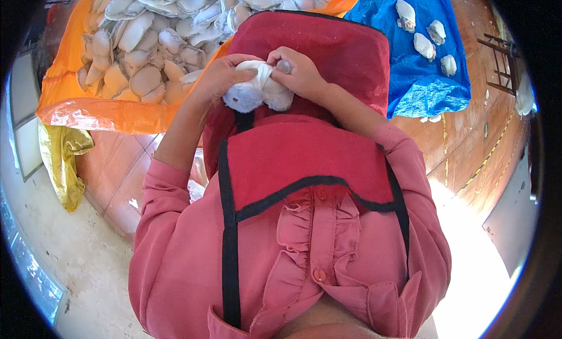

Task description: The person repeatedly picks up white fabric pieces from a large orange bag, stuffs them around a small doll-like object, and places the finished items onto a blue tarp. The process is repeated continuously throughout the clip.

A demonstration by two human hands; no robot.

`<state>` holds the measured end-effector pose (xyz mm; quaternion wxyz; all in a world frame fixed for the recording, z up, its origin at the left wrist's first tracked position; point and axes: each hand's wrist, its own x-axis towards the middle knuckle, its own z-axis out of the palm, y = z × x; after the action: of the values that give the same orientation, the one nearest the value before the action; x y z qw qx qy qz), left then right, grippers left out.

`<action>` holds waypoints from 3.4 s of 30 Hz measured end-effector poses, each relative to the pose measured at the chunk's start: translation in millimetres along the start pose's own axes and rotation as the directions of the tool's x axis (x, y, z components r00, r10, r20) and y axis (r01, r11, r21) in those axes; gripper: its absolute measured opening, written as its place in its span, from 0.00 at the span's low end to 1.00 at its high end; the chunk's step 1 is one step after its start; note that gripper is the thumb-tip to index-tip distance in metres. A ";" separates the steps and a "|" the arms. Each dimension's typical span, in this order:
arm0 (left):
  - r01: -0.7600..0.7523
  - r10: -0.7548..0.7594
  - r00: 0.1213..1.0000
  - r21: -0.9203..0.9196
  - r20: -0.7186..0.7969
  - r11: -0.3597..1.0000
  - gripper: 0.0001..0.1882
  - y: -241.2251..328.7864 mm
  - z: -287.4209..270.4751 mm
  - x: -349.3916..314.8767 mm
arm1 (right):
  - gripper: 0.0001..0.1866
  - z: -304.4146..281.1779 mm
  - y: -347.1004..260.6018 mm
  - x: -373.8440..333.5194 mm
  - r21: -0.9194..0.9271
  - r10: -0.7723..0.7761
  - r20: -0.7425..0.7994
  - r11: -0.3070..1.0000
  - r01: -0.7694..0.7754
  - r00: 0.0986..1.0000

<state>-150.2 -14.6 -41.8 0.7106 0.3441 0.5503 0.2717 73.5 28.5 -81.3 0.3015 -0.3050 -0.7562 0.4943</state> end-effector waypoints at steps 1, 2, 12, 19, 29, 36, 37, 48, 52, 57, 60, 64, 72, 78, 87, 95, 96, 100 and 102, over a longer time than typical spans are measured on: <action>-0.008 0.007 1.000 -0.028 -0.017 1.000 0.21 0.4 -0.7 -2.1 | 0.14 -8.9 -3.0 0.8 0.052 -0.010 0.064 0.999 0.007 0.998; -0.057 0.055 0.998 -0.045 -0.042 0.997 0.19 0.4 -0.6 -4.8 | 0.15 -18.1 -6.6 0.3 0.102 -0.019 0.123 0.995 0.006 0.992; -0.485 0.523 0.843 0.244 -0.126 0.840 0.15 -8.3 0.8 -16.7 | 0.19 -40.8 -40.7 7.9 0.326 0.269 0.456 0.836 -0.440 0.848; -0.577 0.598 0.798 0.184 -0.081 0.795 0.14 -13.8 3.3 -18.1 | 0.25 -32.9 -44.4 13.8 0.051 0.067 0.434 0.994 -0.098 0.898; -0.474 0.436 0.813 -0.004 -0.386 0.880 0.12 -28.2 12.6 -12.8 | 0.20 -23.1 -34.0 20.3 0.039 0.091 0.458 0.992 -0.122 0.884; -0.401 0.284 0.805 -0.125 -0.520 0.907 0.12 -30.6 10.3 0.7 | 0.16 -20.4 -31.0 2.8 0.170 0.205 0.434 0.938 -0.303 0.877; -0.392 0.264 0.806 -0.143 -0.530 0.909 0.12 -30.2 9.7 2.7 | 0.16 -18.8 -29.1 -0.1 0.195 0.231 0.431 0.920 -0.340 0.873; -0.264 0.051 0.826 -0.306 -0.561 0.915 0.17 -17.8 13.7 4.4 | 0.15 -0.1 -21.1 -7.7 0.222 0.230 0.057 0.946 -0.237 0.971; -0.260 0.041 0.725 -0.218 -0.688 0.941 0.16 -10.9 38.3 -7.9 | 0.12 13.9 -17.3 -8.4 0.177 0.274 -0.144 0.953 -0.247 0.951; -0.308 0.148 0.684 -0.099 -0.715 0.946 0.15 -8.9 57.0 -18.5 | 0.09 11.8 -20.0 -7.0 0.205 0.343 -0.183 0.930 -0.305 0.921; -0.296 0.284 0.662 0.106 -0.694 0.949 0.18 -6.2 63.2 -25.3 | 0.09 11.8 -19.0 -9.8 0.292 0.356 -0.188 0.910 -0.294 0.915; -0.313 0.268 0.785 0.017 -0.559 0.950 0.23 6.1 61.0 -33.8 | 0.10 4.4 -10.2 -9.7 0.321 0.244 -0.126 0.927 -0.193 0.962; -0.157 0.207 0.962 0.259 -0.180 0.953 0.32 26.1 43.4 -39.9 | 0.10 3.5 -5.6 -14.8 0.364 0.211 0.050 0.906 -0.215 0.976; -0.136 0.241 0.932 0.354 -0.272 0.925 0.34 4.5 43.9 -25.7 | 0.09 -22.4 0.8 -18.6 0.302 0.168 0.265 0.920 -0.248 0.949; -0.079 0.327 0.899 0.628 -0.291 0.774 0.34 5.6 52.5 -22.2 | 0.15 -40.0 -21.3 1.5 0.103 0.372 0.448 0.881 -0.461 0.813; -0.028 -0.003 0.987 -0.194 -0.162 0.981 0.25 -1.2 33.2 -14.8 | 0.12 -5.2 -11.5 -8.8 0.083 0.208 0.047 0.974 -0.212 0.977; -0.007 -0.039 0.988 -0.303 -0.147 0.953 0.24 -1.5 32.7 -14.9 | 0.12 0.5 -10.3 -8.9 0.100 0.164 -0.040 0.982 -0.159 0.986; 0.033 -0.108 0.989 -0.556 -0.103 0.831 0.19 -8.9 33.5 -14.4 | 0.11 10.8 -9.4 -4.8 0.057 0.016 -0.166 0.998 -0.007 0.986; -0.023 -0.079 0.978 -0.477 -0.193 0.878 0.18 -6.2 37.3 -16.6 | 0.11 13.0 -4.6 -2.6 0.052 -0.010 -0.179 0.998 0.019 0.984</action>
<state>-118.1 -38.2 -31.0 0.7163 0.1204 0.5421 0.4226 64.6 17.7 -81.6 0.3797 -0.3346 -0.7148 0.4826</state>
